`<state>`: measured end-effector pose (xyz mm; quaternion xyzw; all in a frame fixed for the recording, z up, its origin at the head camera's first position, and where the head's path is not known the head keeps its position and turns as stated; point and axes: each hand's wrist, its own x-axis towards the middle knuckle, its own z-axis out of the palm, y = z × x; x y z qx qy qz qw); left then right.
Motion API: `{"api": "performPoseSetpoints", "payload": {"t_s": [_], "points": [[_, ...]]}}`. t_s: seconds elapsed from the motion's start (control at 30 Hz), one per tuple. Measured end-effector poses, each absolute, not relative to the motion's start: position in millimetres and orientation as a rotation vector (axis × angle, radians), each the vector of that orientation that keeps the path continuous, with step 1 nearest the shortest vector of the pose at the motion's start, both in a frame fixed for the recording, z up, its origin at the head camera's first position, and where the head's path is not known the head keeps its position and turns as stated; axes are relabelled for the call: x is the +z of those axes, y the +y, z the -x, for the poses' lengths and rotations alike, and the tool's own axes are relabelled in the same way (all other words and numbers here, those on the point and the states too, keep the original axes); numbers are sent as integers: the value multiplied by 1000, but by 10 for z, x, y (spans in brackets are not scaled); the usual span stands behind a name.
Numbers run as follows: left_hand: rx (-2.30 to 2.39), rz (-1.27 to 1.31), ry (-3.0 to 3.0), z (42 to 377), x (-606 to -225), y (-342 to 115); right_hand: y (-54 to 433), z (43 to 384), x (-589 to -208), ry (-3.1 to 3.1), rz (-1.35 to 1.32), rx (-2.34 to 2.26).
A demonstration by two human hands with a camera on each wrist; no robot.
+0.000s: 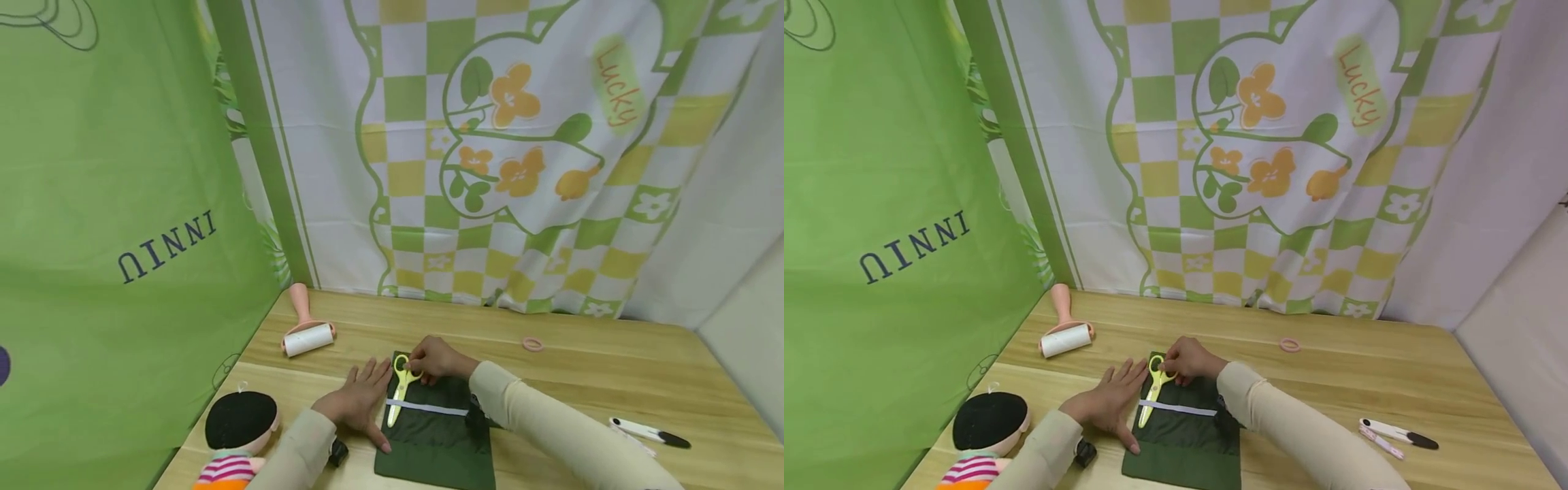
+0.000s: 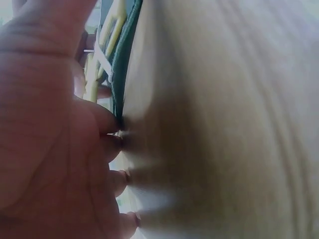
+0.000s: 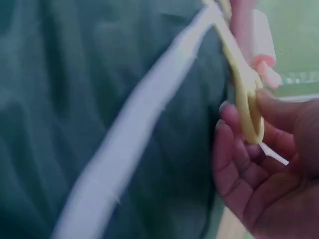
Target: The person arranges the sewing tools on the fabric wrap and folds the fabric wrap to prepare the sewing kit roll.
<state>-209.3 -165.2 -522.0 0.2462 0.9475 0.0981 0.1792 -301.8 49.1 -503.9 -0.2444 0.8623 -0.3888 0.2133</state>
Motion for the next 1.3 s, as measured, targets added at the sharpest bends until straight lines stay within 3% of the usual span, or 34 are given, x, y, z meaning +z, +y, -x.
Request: {"api": "performPoseSetpoints", "payload": {"t_s": [0.6, 1.07, 1.3], "points": [[381, -672, 2654, 2073, -5212, -1723, 504, 3101, -5137, 2138, 1018, -1031], [438, -676, 2578, 2131, -5236, -1624, 567, 3017, -5157, 2219, 1046, -885], [346, -654, 2592, 2132, -5131, -1585, 854, 2925, -4879, 2416, 1306, -639]]}}
